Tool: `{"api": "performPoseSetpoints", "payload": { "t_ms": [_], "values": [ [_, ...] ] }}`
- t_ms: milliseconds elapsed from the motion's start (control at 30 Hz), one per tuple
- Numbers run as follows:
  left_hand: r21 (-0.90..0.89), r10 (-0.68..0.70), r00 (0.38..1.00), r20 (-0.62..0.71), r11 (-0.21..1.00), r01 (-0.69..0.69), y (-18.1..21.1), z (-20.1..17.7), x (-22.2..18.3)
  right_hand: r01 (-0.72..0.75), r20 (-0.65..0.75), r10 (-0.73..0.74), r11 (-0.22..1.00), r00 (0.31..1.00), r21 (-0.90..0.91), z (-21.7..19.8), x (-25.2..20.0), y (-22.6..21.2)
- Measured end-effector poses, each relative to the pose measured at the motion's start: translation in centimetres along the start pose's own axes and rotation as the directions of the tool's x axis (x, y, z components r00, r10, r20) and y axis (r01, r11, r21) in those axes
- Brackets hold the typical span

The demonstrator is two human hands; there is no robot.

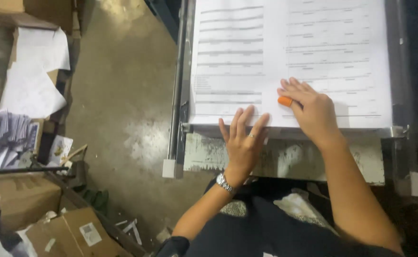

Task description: Flipping through a stack of printed documents and applying a mark to each page with a handheld tool

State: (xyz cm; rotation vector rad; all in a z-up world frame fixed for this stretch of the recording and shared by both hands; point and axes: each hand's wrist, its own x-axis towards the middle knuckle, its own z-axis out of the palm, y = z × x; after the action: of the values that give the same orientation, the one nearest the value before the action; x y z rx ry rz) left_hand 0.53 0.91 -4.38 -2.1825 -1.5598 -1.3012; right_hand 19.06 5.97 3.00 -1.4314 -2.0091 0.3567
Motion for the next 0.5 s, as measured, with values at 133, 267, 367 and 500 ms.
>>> {"api": "performPoseSetpoints", "payload": {
  "t_ms": [133, 267, 367, 500],
  "values": [
    [0.025, -0.013, 1.0, 0.001, 1.0, 0.013, 0.6, -0.9, -0.7, 0.063, 0.029, -0.064, 0.997, 0.998, 0.046, 0.4, -0.9, 0.8],
    [0.008, 0.011, 0.997, -0.075, 1.0, -0.011, 0.1, -0.2, 0.4, 0.075, -0.023, -0.074, 0.996, 0.997, 0.042, -0.1, 0.1, 0.1],
    [-0.007, -0.001, 0.997, -0.081, 1.0, 0.0, 0.1, 0.0, -0.3, 0.056, -0.039, -0.054, 0.997, 0.998, 0.06, 0.0, -0.5, 0.2],
    [-0.024, 0.001, 0.995, -0.096, 1.0, -0.003, -0.2, 0.8, -0.8, 0.022, -0.129, -0.001, 0.986, 0.992, 0.165, -0.4, -0.9, 0.4]
  ]
}}
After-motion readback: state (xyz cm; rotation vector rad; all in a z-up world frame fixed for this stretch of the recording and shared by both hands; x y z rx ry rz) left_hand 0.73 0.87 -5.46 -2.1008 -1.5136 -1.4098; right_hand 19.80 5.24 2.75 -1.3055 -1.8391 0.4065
